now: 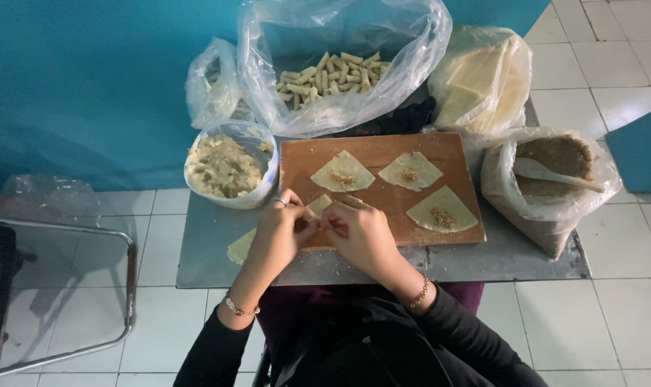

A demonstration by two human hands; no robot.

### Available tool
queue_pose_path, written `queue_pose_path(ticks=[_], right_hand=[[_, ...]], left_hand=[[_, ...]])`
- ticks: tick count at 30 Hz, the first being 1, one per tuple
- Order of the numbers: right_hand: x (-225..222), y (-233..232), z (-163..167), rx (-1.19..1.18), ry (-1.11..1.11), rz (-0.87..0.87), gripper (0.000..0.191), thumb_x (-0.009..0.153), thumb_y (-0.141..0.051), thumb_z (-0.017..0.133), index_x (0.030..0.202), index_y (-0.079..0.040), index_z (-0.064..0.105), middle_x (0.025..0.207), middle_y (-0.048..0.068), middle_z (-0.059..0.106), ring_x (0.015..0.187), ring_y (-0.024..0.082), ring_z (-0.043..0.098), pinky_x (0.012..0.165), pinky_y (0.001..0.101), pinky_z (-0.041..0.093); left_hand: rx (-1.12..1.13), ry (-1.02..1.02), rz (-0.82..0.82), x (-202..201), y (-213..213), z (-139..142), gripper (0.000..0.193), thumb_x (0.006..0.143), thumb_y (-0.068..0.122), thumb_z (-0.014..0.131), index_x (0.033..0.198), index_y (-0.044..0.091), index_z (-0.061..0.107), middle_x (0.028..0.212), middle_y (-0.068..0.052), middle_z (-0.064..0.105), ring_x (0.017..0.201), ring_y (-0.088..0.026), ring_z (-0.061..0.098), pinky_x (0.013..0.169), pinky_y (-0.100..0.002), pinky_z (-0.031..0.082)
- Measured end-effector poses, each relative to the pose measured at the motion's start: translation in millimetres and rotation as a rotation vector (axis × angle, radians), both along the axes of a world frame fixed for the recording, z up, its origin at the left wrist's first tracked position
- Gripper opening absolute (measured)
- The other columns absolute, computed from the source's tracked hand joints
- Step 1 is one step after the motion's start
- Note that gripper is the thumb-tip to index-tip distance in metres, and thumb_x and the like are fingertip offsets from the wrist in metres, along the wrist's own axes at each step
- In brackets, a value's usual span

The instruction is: The person folds triangular pastry wrappers on a wooden board, pressing and shaping them into filled triangles, and uses a spoon to add filling from a bag onto the wrappers. Folded pieces are set aside while more wrappers are laid out and filled on the board.

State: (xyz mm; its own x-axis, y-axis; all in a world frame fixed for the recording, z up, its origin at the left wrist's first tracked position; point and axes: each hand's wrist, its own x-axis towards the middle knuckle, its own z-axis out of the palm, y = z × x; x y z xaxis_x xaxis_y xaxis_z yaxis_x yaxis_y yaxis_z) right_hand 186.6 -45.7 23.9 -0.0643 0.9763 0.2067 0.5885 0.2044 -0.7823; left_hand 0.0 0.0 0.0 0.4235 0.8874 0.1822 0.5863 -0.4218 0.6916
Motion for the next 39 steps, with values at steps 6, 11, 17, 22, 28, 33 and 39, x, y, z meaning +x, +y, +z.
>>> queue_pose_path(ticks=[6, 11, 17, 22, 28, 33, 39], right_hand=[[0.9, 7.6, -1.6, 0.077, -0.058, 0.019, 0.013, 0.075, -0.011, 0.079, 0.088, -0.009, 0.077, 0.095, 0.006, 0.075, 0.081, 0.021, 0.078, 0.067, 0.0333, 0.06], [-2.3, 3.0, -4.2, 0.103, -0.126, -0.022, 0.012, 0.077, -0.02, 0.082, 0.087, -0.016, 0.078, 0.095, 0.001, 0.075, 0.079, 0.021, 0.075, 0.067, 0.035, 0.056], [-0.5, -2.5, -5.0, 0.297, -0.29, -0.082, 0.015, 0.07, -0.02, 0.083, 0.085, -0.021, 0.081, 0.095, -0.003, 0.064, 0.092, 0.021, 0.06, 0.08, 0.04, 0.041], [6.0, -9.0, -8.2, 0.337, -0.32, -0.01, 0.021, 0.076, -0.014, 0.078, 0.094, -0.023, 0.083, 0.099, -0.004, 0.064, 0.103, 0.022, 0.056, 0.082, 0.0396, 0.042], [16.2, -9.9, -5.9, 0.276, -0.222, 0.04, 0.021, 0.08, -0.016, 0.078, 0.101, -0.02, 0.081, 0.1, -0.005, 0.066, 0.099, 0.021, 0.06, 0.083, 0.038, 0.045], [5.8, -12.7, -5.6, 0.351, -0.387, -0.007, 0.023, 0.075, -0.019, 0.078, 0.098, -0.019, 0.08, 0.096, -0.003, 0.071, 0.097, 0.021, 0.063, 0.079, 0.0381, 0.044], [1.5, -7.5, -9.1, 0.403, -0.395, 0.011, 0.012, 0.083, -0.026, 0.078, 0.094, -0.021, 0.078, 0.091, -0.005, 0.072, 0.093, 0.018, 0.063, 0.08, 0.0384, 0.042]], left_hand=[[0.141, 0.001, 0.005, 5.7, -0.3, 17.2, 0.016, 0.073, 0.005, 0.081, 0.078, -0.003, 0.068, 0.098, -0.016, 0.052, 0.081, -0.033, 0.061, 0.069, -0.042, 0.051], [0.092, 0.012, 0.011, 3.5, -2.6, 22.7, 0.017, 0.077, 0.009, 0.082, 0.084, 0.001, 0.069, 0.098, -0.013, 0.053, 0.085, -0.031, 0.062, 0.072, -0.042, 0.051], [0.226, -0.009, -0.004, 0.5, 0.5, 18.2, 0.02, 0.072, 0.008, 0.083, 0.085, 0.003, 0.069, 0.097, -0.011, 0.053, 0.089, -0.031, 0.061, 0.075, -0.044, 0.048], [0.356, 0.03, -0.062, -9.8, -1.0, 14.9, 0.013, 0.077, 0.012, 0.083, 0.087, 0.008, 0.076, 0.099, -0.007, 0.055, 0.095, -0.028, 0.058, 0.08, -0.042, 0.047], [0.469, 0.122, -0.128, -17.8, -3.7, 18.8, 0.021, 0.076, 0.026, 0.083, 0.09, 0.011, 0.079, 0.103, -0.001, 0.058, 0.093, -0.026, 0.053, 0.082, -0.042, 0.047], [0.577, 0.192, -0.203, -17.5, 0.0, 22.0, 0.014, 0.084, 0.025, 0.078, 0.092, 0.014, 0.078, 0.102, -0.001, 0.058, 0.092, -0.025, 0.053, 0.082, -0.041, 0.048], [0.573, 0.193, -0.239, -17.6, 1.5, 20.5, 0.017, 0.087, 0.021, 0.075, 0.1, 0.01, 0.074, 0.103, 0.001, 0.058, 0.092, -0.023, 0.055, 0.082, -0.038, 0.049]])
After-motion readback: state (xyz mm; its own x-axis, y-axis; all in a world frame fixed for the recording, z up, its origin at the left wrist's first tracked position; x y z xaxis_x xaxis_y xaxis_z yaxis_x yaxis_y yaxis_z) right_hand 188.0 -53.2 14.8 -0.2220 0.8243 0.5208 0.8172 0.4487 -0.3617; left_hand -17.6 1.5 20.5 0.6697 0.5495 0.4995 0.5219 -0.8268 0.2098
